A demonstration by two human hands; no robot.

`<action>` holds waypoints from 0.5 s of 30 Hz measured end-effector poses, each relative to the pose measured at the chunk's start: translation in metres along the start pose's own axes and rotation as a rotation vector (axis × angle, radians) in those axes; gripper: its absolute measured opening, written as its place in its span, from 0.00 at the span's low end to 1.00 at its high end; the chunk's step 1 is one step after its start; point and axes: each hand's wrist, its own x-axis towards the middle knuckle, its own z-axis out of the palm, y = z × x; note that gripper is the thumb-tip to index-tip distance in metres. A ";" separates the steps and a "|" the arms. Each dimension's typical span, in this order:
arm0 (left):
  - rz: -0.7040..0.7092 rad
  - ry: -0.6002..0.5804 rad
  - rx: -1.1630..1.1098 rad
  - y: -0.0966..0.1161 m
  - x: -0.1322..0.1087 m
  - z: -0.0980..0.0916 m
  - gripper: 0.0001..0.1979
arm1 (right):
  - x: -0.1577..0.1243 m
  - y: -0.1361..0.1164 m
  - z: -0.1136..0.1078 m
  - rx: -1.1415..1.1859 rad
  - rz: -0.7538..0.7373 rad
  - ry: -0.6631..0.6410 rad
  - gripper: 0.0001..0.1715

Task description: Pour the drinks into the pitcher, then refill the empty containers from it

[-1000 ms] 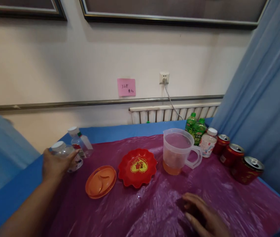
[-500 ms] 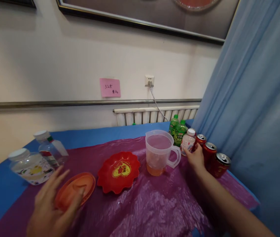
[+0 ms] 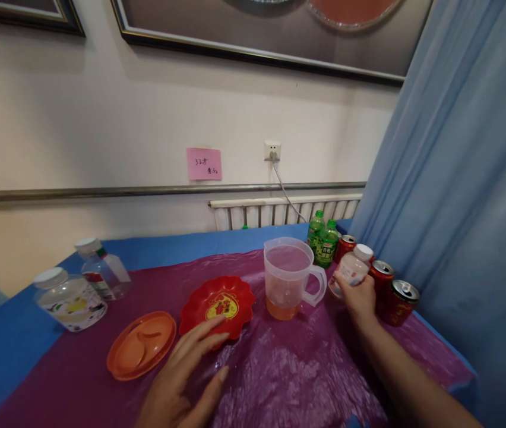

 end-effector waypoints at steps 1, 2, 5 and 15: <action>-0.002 -0.052 -0.039 0.008 0.002 -0.001 0.20 | -0.012 0.003 -0.013 0.037 -0.005 -0.023 0.40; -0.001 -0.109 -0.084 0.018 0.006 -0.002 0.21 | -0.026 0.006 -0.028 0.071 -0.015 -0.051 0.42; 0.058 -0.277 -0.233 0.056 0.023 -0.006 0.24 | -0.070 0.009 -0.072 0.283 -0.123 -0.319 0.44; 0.438 -0.634 -0.346 0.137 0.080 -0.022 0.19 | -0.144 -0.052 -0.113 0.439 -0.243 -1.309 0.39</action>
